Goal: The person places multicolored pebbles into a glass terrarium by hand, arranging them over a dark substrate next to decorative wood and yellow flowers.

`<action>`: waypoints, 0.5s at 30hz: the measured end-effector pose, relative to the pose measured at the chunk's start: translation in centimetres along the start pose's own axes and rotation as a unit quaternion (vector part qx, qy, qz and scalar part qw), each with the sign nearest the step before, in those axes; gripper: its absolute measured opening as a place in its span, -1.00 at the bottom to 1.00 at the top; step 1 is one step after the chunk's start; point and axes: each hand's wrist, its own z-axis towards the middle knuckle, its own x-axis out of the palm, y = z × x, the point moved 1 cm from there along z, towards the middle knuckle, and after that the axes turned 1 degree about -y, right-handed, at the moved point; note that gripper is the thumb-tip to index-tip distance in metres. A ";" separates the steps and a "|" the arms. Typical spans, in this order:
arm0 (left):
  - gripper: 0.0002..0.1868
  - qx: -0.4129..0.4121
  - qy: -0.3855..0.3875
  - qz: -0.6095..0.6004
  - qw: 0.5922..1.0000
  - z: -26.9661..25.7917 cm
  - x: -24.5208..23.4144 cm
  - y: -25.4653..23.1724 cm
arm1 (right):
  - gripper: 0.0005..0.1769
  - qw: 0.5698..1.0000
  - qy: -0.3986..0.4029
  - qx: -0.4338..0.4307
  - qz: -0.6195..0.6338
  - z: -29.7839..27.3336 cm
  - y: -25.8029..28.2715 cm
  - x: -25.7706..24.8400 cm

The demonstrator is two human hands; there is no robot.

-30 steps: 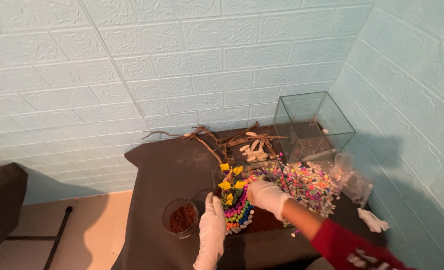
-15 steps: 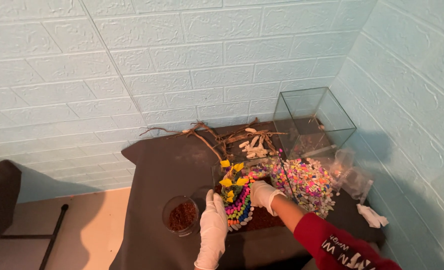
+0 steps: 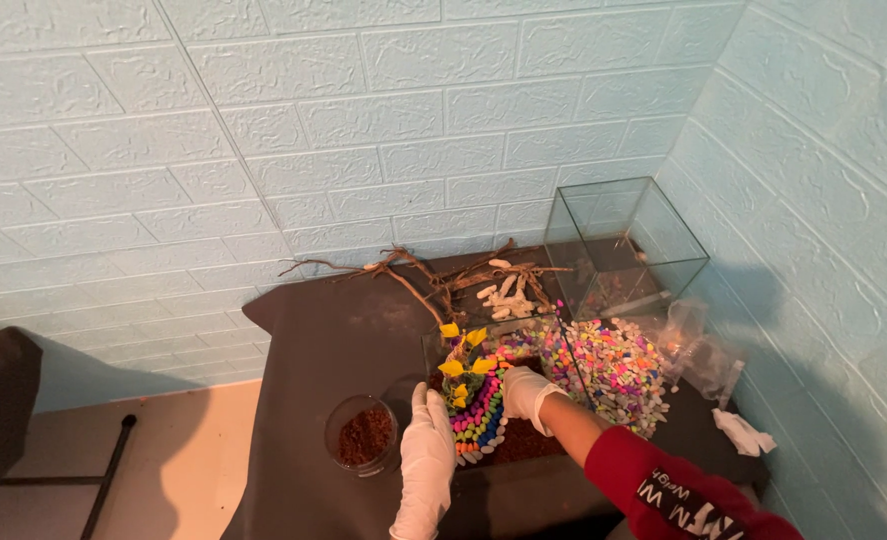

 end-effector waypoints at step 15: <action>-0.24 0.010 -0.001 -0.012 1.000 -1.2 -0.5 0.5 | -0.85 0.509 -0.400 0.154 0.747 -34.2 6.0 0.4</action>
